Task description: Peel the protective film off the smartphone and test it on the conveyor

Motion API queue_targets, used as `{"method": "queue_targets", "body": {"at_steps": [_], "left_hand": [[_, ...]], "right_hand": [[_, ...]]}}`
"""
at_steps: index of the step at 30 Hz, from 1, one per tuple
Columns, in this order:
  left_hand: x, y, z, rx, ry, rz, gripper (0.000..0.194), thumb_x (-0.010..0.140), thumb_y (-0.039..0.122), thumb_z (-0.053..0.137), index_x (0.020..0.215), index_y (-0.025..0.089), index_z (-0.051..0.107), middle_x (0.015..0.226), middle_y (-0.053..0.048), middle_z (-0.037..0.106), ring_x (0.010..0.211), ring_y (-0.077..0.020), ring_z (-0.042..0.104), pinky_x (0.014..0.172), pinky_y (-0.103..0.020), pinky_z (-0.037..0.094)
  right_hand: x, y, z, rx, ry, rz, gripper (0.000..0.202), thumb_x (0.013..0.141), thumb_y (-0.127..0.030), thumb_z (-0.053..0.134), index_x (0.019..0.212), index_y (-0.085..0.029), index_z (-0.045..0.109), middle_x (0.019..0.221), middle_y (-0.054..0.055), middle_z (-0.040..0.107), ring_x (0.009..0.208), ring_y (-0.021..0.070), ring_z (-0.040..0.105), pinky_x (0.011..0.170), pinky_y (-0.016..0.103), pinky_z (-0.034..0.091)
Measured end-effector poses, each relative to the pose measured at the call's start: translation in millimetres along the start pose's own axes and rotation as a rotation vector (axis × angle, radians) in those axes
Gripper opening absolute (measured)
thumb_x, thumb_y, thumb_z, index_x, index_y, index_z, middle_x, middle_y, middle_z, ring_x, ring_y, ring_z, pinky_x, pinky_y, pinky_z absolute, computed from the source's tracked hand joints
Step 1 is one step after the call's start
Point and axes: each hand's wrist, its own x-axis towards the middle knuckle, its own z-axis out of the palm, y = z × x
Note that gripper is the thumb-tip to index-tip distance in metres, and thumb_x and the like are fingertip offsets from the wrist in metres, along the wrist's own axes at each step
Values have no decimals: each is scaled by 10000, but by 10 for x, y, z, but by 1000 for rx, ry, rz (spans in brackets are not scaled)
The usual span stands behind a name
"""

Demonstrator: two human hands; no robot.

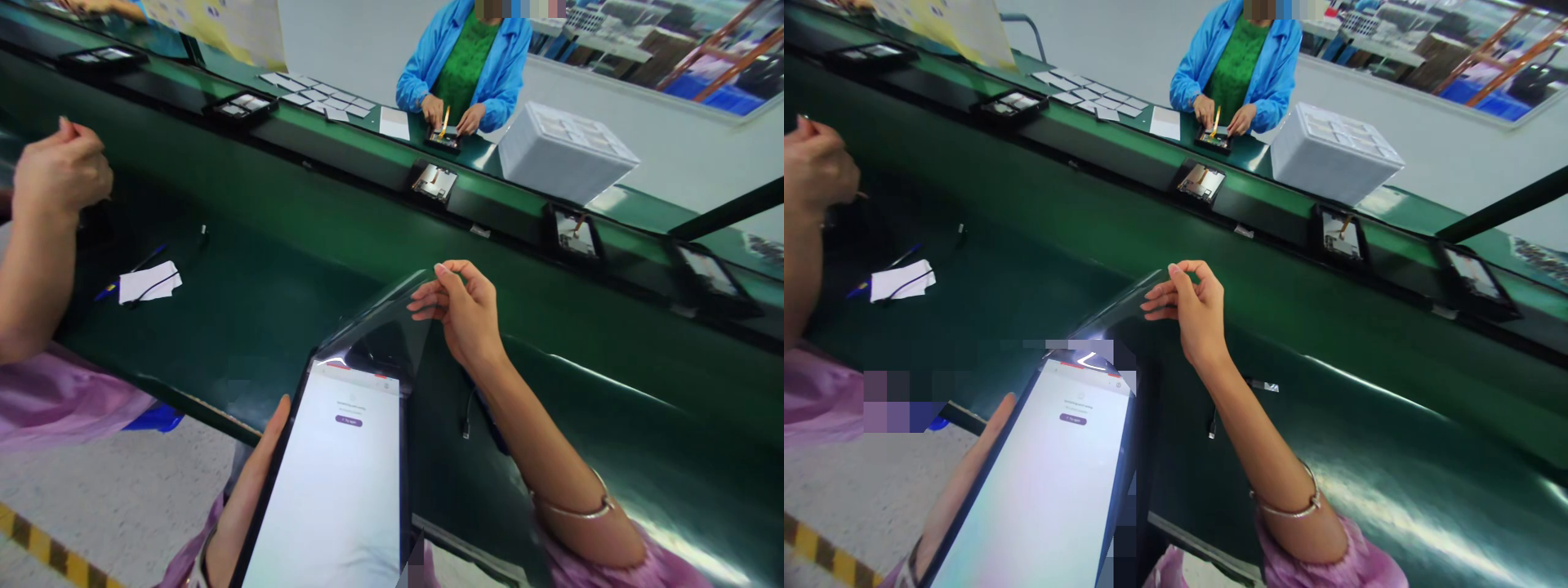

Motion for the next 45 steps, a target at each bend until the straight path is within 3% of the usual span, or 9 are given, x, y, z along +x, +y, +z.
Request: {"method": "queue_targets", "body": {"at_steps": [4,10,14,18,23,31,36,42,45], "left_hand": [[-2,0,-36,-10,10,3,576,959,501,535,1345,78,599,1325,-121,661,1059,-209,736,880,-218,580],[27,24,-14,-23,-141,-21,577,984,511,474,1464,192,482,1339,-72,664,1197,-208,664,985,-221,521],[66,40,22,77,-153,-5,566,979,486,506,1448,170,506,1340,-79,666,1232,-227,642,1020,-229,493],[53,47,-24,76,-87,-27,626,970,575,452,1389,127,576,1353,-114,655,1201,-227,665,978,-223,518],[28,58,-77,131,-16,2,705,965,594,446,1426,66,513,1376,-139,634,1218,-220,654,1022,-239,492],[132,69,-295,129,81,97,623,959,594,452,1331,130,636,1306,-115,693,1299,-306,584,1169,-378,349],[112,41,-297,80,161,74,546,960,548,502,1304,154,659,1243,-71,734,1122,-222,706,1026,-273,474],[93,9,-190,140,426,95,650,867,582,632,1268,72,672,1117,-144,775,972,-281,754,977,-362,521],[89,12,-188,120,435,104,691,849,584,655,1327,86,628,1142,-140,767,1004,-288,748,928,-350,548]], "right_hand": [[4,2,8,3,0,2,266,830,-398,670,896,-221,483,641,-14,689,527,159,678,441,221,547],[0,5,2,6,-4,-6,264,840,-400,666,896,-218,483,645,-19,689,530,159,676,442,226,550],[-5,-2,5,2,-4,-2,269,837,-404,666,895,-220,479,643,-14,689,526,159,674,438,226,545],[-3,-1,13,-1,0,-1,253,846,-396,657,902,-224,480,639,-17,687,526,159,676,443,226,547],[2,8,9,1,1,-11,275,839,-423,664,896,-227,480,647,-18,689,528,156,677,453,227,551],[-13,-12,13,3,17,-4,294,811,-424,688,895,-225,489,631,-19,688,516,161,675,433,223,545],[-20,-33,16,9,15,-16,273,817,-400,685,893,-221,493,631,-14,692,516,165,676,439,230,557],[-35,-29,0,22,8,-5,295,816,-415,696,894,-221,487,632,-7,697,516,160,677,441,214,551],[-42,-23,-1,23,5,-4,296,814,-420,700,894,-223,493,632,-9,695,516,159,678,438,211,546]]}}
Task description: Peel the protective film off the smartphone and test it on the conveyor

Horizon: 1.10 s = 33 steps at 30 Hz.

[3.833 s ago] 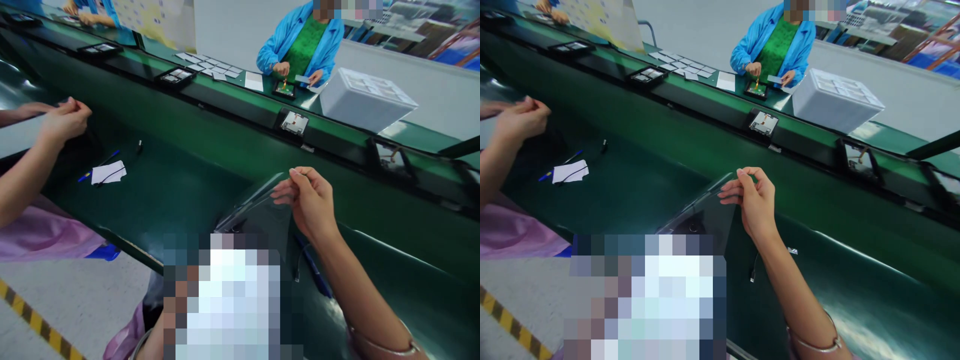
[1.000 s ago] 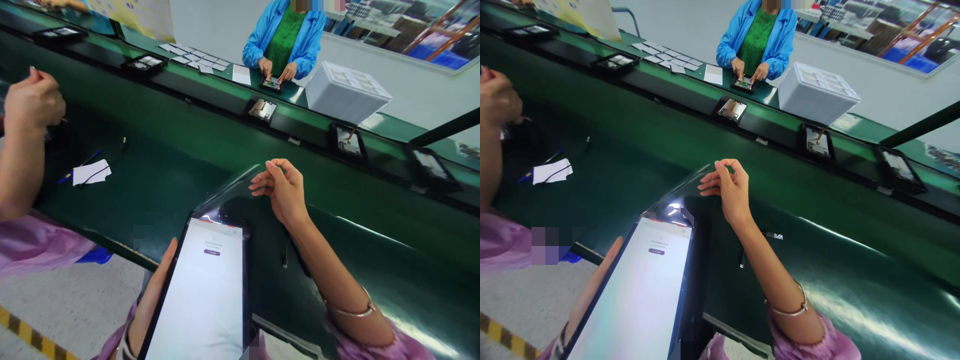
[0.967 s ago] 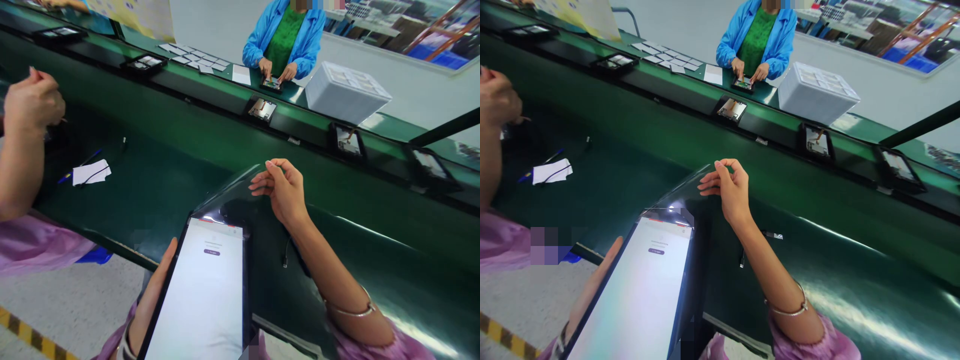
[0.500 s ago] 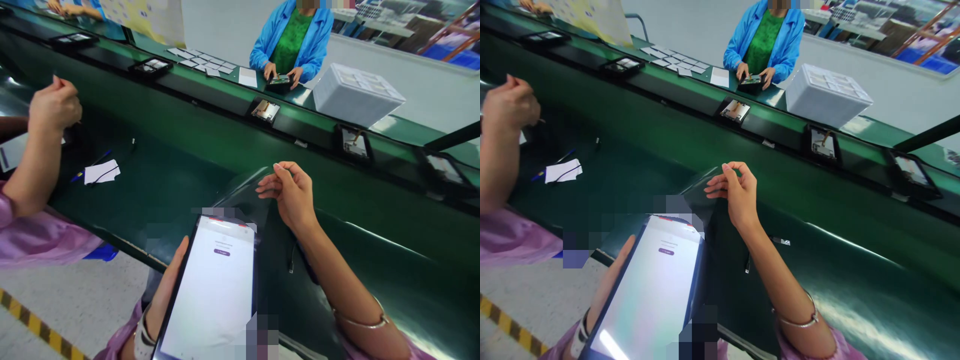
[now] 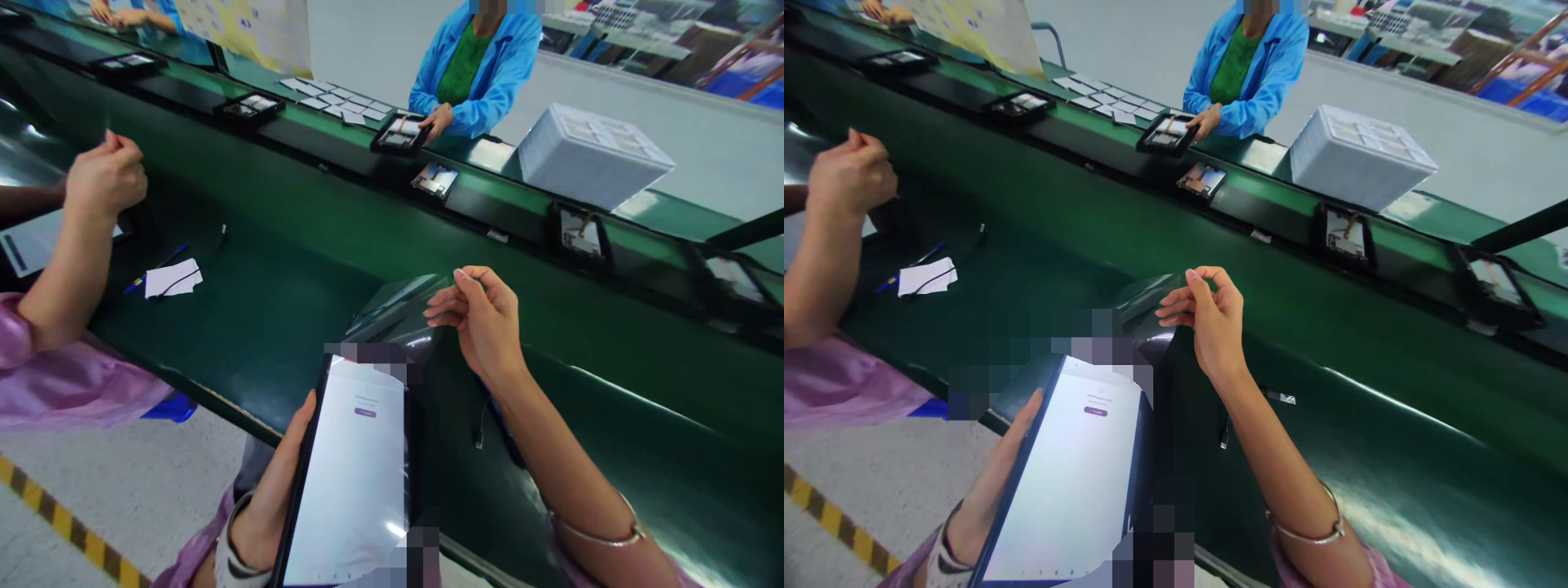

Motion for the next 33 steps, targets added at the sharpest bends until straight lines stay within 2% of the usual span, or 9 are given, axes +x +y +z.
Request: {"method": "queue_targets", "body": {"at_steps": [5,8,11,16,20,24,27,33], "left_hand": [[50,55,-40,-101,-180,-15,646,908,562,589,1301,51,639,1147,-123,770,1025,-220,745,836,-204,541],[157,130,-82,-94,-233,-23,654,923,574,548,1304,50,634,1161,-141,763,1039,-252,738,918,-271,530],[289,217,-135,-43,-199,7,670,943,592,489,1323,55,617,1166,-161,756,1091,-299,714,1025,-369,482],[371,323,-148,55,-195,98,670,960,564,472,1407,69,536,1206,-168,738,1159,-341,672,1109,-449,411],[333,384,-50,77,-202,87,699,956,565,472,1438,60,496,1250,-180,714,1161,-357,667,1100,-461,422],[301,432,37,93,-197,95,646,963,512,497,1442,78,496,1249,-172,717,1139,-342,682,1062,-422,466],[293,446,44,93,-193,108,626,952,489,535,1434,91,511,1245,-165,720,1125,-334,691,1043,-396,486],[296,458,11,63,-162,98,637,953,484,527,1425,55,512,1207,-191,732,1093,-350,703,1055,-433,476]], "right_hand": [[18,13,3,-15,1,5,281,819,-415,686,897,-226,493,636,-14,695,518,161,675,453,228,560],[35,60,-3,-30,-17,11,284,824,-426,685,895,-224,497,643,-14,697,540,170,686,473,241,569],[37,147,-5,-46,-37,32,289,826,-428,691,886,-214,506,663,0,708,562,171,695,512,247,581],[34,308,22,-58,-52,76,304,815,-431,704,881,-205,512,677,6,712,586,170,701,537,251,589],[59,358,60,-56,-65,85,302,820,-432,699,893,-208,510,681,4,713,595,165,699,546,252,590],[90,351,89,-57,-73,81,305,810,-438,700,891,-209,515,677,4,712,597,168,700,541,249,587],[102,350,96,-61,-76,81,298,815,-436,695,892,-209,518,686,8,716,597,168,699,540,250,587],[107,355,84,-57,-70,84,290,820,-429,690,898,-209,516,693,7,715,608,174,702,545,262,594]]}}
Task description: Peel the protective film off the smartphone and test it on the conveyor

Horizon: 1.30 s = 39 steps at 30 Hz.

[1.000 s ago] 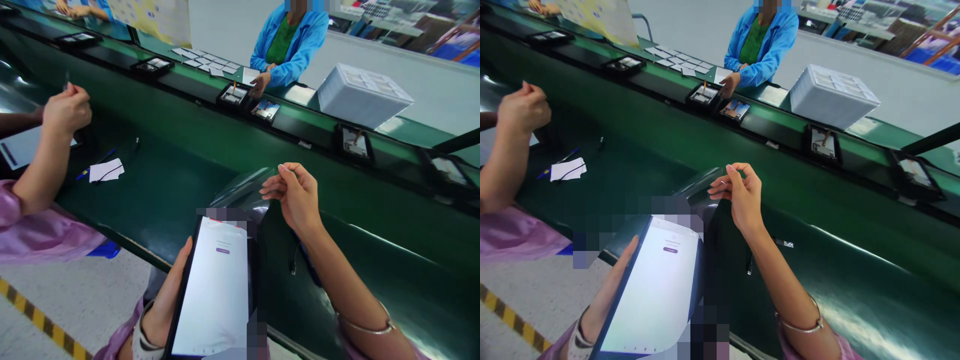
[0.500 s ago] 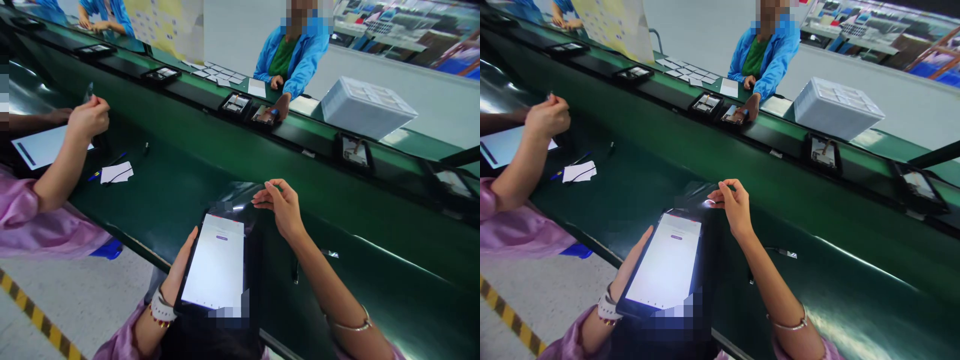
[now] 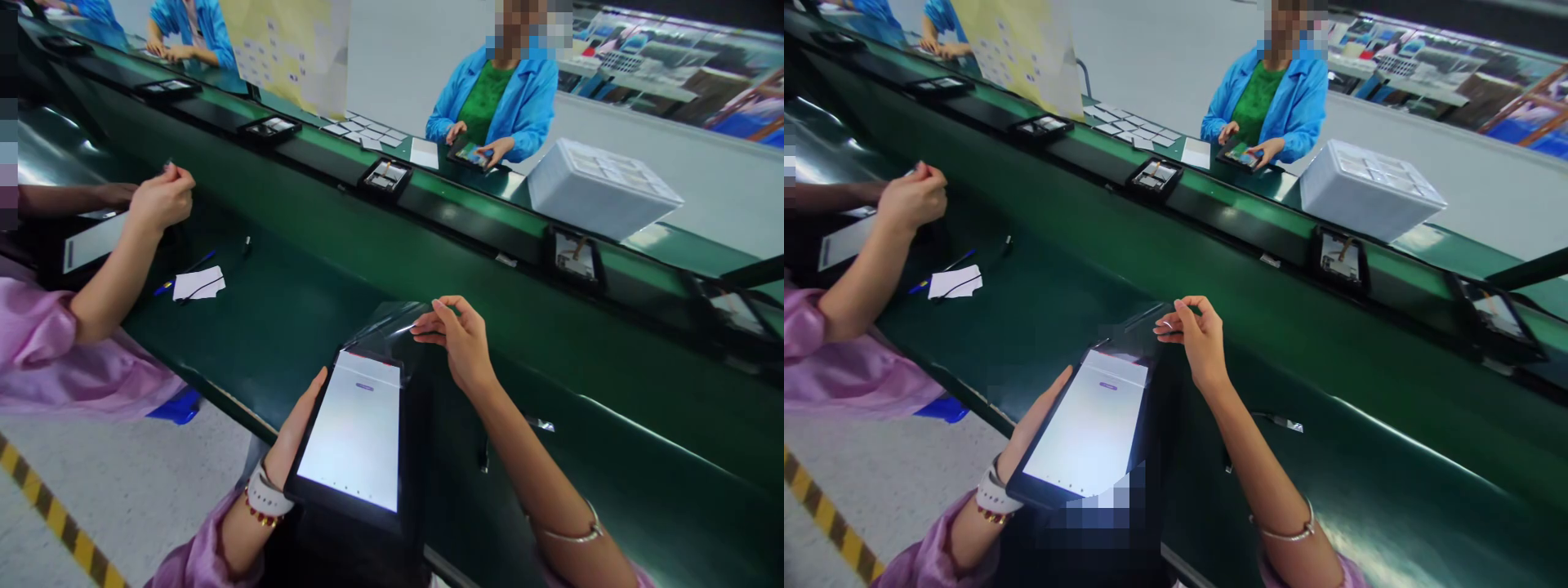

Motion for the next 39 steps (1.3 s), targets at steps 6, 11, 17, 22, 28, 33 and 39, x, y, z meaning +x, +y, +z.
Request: {"method": "queue_targets", "body": {"at_steps": [6,11,17,22,28,33,39], "left_hand": [[-22,-18,96,-31,49,2,659,1002,528,345,1431,52,499,1186,-195,738,1071,-341,714,1049,-453,475],[-29,-4,155,-42,100,-14,682,996,548,365,1434,40,489,1142,-181,758,1040,-314,730,1011,-393,504],[4,11,74,-62,139,24,620,1008,498,400,1450,70,476,1104,-146,778,972,-283,753,958,-361,528],[33,-12,-78,-87,107,25,661,974,500,504,1446,38,471,1073,-148,786,883,-248,771,800,-274,565],[50,-21,-141,-117,56,-19,682,971,535,479,1407,12,509,1028,-171,790,835,-234,774,724,-259,570],[48,-19,-168,-142,22,-30,627,985,528,452,1331,23,589,967,-158,801,801,-209,775,727,-245,573],[74,-20,-249,-157,-19,-44,560,975,510,493,1230,41,661,1013,-145,799,875,-216,772,805,-253,564]], "right_hand": [[-6,-19,4,0,11,0,292,817,-424,691,892,-205,514,684,7,711,605,177,702,537,264,597],[-17,-37,22,-1,10,-4,287,826,-420,689,890,-202,515,689,9,711,613,180,705,543,268,600],[-38,-45,16,1,-2,-3,279,839,-420,680,893,-204,512,695,14,712,619,185,710,550,264,593],[-48,-31,7,5,-8,0,281,835,-423,683,894,-208,511,692,8,711,612,176,705,541,255,588],[-61,-24,5,7,-7,5,281,831,-420,685,889,-208,511,685,2,708,604,169,701,542,254,591],[-52,-29,11,10,-9,5,295,827,-430,693,892,-207,509,684,0,706,600,171,702,546,261,596],[-61,-30,3,7,-9,7,290,827,-424,694,895,-209,511,688,4,709,597,171,701,542,260,593]]}}
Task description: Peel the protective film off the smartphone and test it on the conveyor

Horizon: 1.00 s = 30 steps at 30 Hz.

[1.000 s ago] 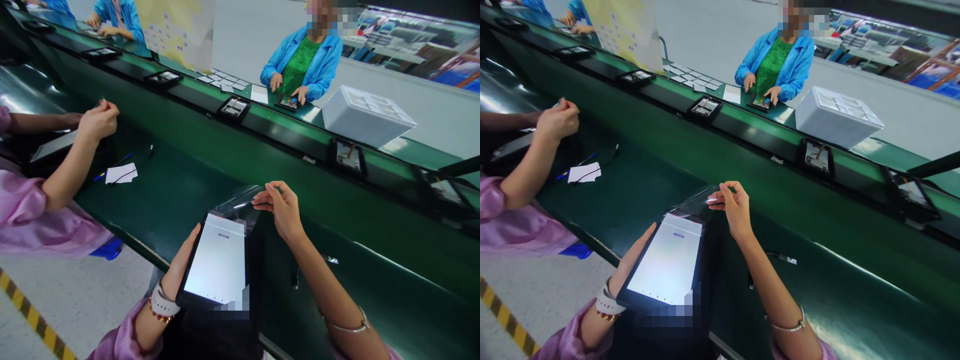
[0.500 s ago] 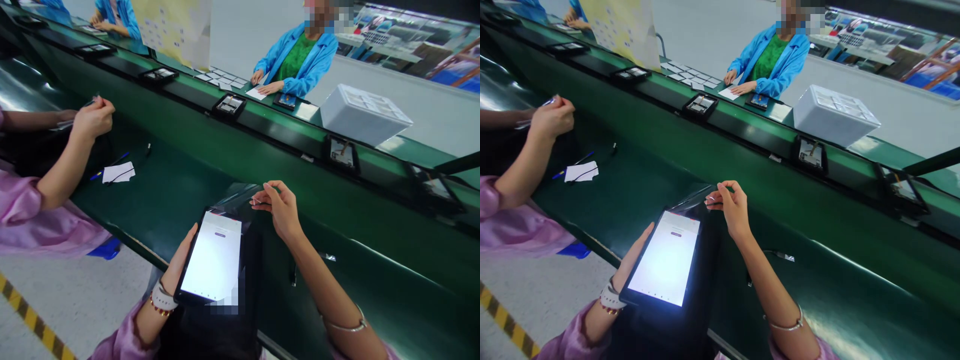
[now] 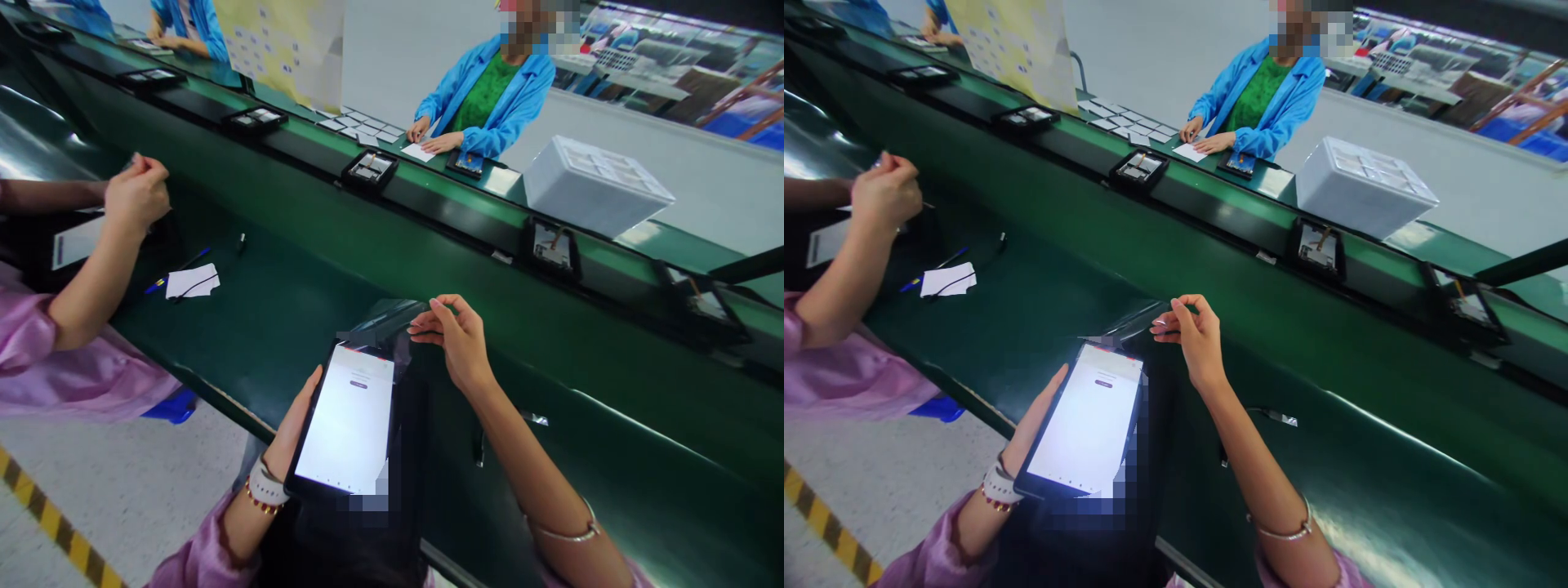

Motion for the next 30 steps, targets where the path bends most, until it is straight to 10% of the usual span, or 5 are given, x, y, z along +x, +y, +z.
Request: {"method": "queue_targets", "body": {"at_steps": [30], "left_hand": [[-31,-11,143,56,74,50,637,980,492,503,1422,33,493,1082,-121,790,916,-225,768,842,-254,552]], "right_hand": [[8,11,-17,-13,12,11,308,811,-450,693,891,-218,506,685,-5,704,592,167,697,549,264,590]]}}
